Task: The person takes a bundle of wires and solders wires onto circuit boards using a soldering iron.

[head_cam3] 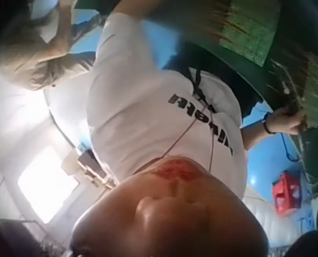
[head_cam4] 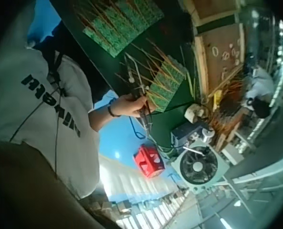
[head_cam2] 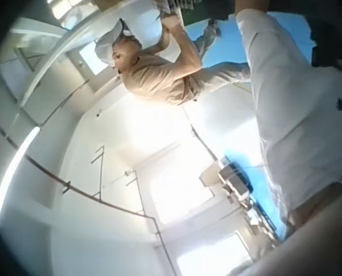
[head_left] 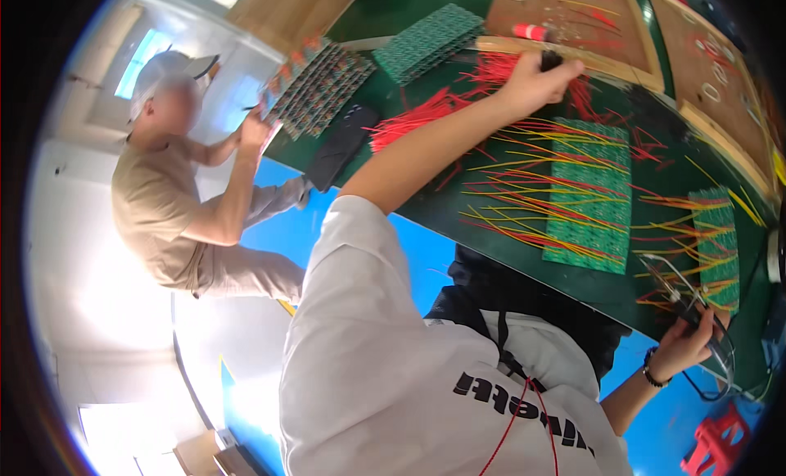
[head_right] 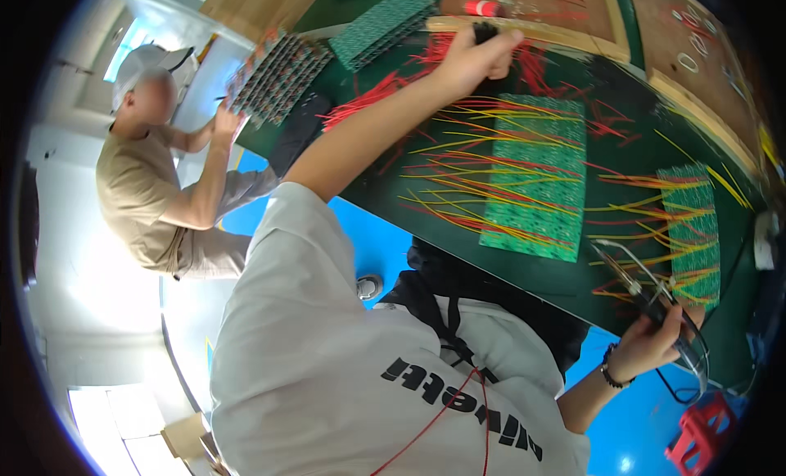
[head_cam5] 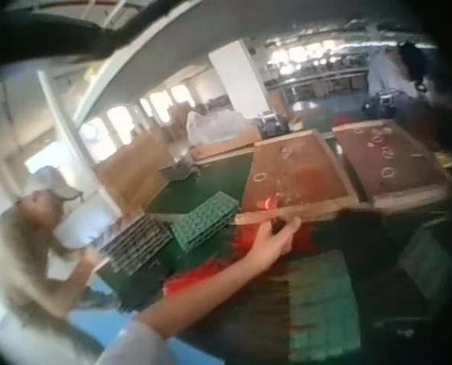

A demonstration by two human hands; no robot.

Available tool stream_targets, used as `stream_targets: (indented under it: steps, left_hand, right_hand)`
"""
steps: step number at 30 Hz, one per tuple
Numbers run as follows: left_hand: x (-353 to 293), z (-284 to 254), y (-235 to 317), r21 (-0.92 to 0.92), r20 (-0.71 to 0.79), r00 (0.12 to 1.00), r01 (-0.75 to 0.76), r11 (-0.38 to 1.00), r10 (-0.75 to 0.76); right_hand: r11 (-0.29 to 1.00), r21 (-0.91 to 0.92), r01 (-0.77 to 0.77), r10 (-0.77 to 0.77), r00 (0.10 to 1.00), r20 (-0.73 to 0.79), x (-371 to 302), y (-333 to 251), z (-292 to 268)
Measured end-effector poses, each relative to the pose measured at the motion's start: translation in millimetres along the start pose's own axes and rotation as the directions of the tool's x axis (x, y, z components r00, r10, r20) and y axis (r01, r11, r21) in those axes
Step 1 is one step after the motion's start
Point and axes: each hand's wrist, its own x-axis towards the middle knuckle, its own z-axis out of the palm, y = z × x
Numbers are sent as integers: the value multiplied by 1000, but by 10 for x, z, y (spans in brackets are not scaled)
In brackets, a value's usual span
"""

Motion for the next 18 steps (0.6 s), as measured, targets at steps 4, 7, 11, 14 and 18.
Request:
stream_targets:
  steps: [4, 7, 11, 14, 18]
  left_hand:
    - [34, -49, 29, -76, 37, 999, -10, 997, 12]
    - [39, -99, -12, -16, 28, 1000, 2, 1000, -2]
    - [12, -19, 68, 33, -16, 999, -29, 999, 30]
    - [-5, 10, 311, -66, 58, 989, -132, 989, 136]
    - [-321, 110, 633, 336, 62, 979, -202, 920, 193]
  right_hand:
    - [767, 474, -433, 486, 874, 12, 59, -164, 109]
    - [766, 482, -426, 458, 887, 56, 52, -120, 112]
    - [761, 488, -427, 482, 876, 15, 39, -53, 45]
    - [749, 505, -428, 469, 882, 52, 36, -75, 84]
    - [759, 479, -440, 492, 871, 21, 45, -82, 84]
